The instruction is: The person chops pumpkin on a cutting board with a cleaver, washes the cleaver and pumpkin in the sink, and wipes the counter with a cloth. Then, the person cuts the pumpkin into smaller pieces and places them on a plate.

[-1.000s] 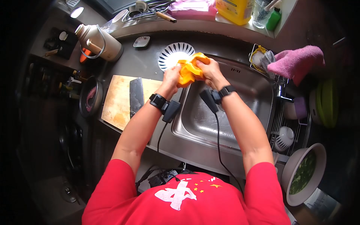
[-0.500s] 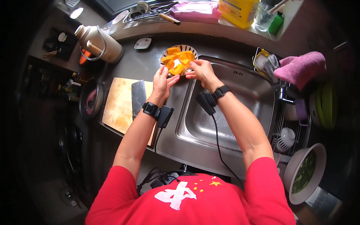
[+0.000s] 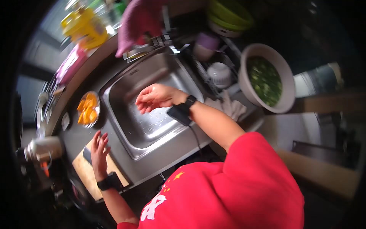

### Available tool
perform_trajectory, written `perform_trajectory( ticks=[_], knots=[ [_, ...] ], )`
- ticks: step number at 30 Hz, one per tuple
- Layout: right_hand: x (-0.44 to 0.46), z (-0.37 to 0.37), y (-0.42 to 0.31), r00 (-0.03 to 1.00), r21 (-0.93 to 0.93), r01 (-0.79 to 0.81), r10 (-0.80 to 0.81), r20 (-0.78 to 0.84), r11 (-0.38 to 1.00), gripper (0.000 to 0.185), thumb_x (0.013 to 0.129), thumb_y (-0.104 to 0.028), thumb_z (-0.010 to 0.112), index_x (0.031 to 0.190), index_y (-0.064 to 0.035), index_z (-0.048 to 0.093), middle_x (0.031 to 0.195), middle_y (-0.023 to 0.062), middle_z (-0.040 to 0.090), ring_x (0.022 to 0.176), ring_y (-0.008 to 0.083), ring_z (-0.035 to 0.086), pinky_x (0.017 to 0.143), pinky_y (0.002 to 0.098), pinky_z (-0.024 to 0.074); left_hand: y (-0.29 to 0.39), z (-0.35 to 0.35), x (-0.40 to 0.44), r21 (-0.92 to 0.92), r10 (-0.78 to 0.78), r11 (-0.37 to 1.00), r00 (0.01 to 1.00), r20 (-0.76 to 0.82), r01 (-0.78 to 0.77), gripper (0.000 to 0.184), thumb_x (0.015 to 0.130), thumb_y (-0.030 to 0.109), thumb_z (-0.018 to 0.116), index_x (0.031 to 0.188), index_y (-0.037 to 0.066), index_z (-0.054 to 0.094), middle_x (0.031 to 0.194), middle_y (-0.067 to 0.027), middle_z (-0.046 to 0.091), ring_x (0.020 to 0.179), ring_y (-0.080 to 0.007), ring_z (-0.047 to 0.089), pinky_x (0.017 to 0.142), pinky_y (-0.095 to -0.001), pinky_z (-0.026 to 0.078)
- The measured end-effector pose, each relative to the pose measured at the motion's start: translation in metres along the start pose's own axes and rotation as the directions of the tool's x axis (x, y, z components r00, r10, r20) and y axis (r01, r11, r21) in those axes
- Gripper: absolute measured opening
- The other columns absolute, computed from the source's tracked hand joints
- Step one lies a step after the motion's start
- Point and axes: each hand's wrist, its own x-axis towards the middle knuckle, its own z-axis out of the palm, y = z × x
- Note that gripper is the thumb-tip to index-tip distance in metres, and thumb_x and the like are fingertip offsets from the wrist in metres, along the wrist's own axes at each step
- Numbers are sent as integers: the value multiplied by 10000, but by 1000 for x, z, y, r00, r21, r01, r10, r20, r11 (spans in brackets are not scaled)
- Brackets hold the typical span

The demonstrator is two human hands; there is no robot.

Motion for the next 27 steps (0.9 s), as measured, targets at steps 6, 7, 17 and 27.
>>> perform_trajectory(
  ticks=[6, 7, 17, 27],
  knots=[
    [-27, -64, 70, 752, -922, -48, -593, -287, 385, 196, 765, -170, 739, 881, -12, 723, 907, 199, 696, 809, 337, 684, 775, 426, 534, 2, 43, -14, 120, -66, 992, 945, 321, 29, 703, 937, 335, 667, 1482, 32, 343, 1065, -148, 700, 854, -216, 709, 991, -353, 439],
    [-47, -46, 55, 777, -866, -212, -460, -430, 452, 168, 783, -171, 727, 828, -10, 727, 832, 191, 694, 873, 302, 684, 797, 379, 526, 2, 49, -17, 137, -70, 990, 937, 342, 24, 718, 938, 342, 664, 1486, 24, 326, 1017, -144, 715, 791, -218, 720, 981, -358, 450],
    [-225, -7, 48, 584, -681, -712, -684, -437, -173, 541, 742, -320, 786, 1194, -69, 623, 1356, 197, 464, 1204, 409, 423, 1002, 527, 346, -20, 56, -26, 364, 29, 920, 950, 310, -147, 482, 976, 413, 596, 974, -50, 728, 1009, -142, 732, 932, -100, 588, 843, -290, 459],
    [-237, -53, 93, 608, -853, -511, -656, -447, 107, 439, 784, -95, 737, 1195, -26, 598, 1082, 199, 600, 948, 390, 629, 819, 447, 512, -29, 66, -26, 261, 97, 952, 969, 226, -157, 410, 908, 208, 684, 1236, -30, 624, 1191, -167, 674, 1111, -235, 640, 951, -334, 488]
  ],
)
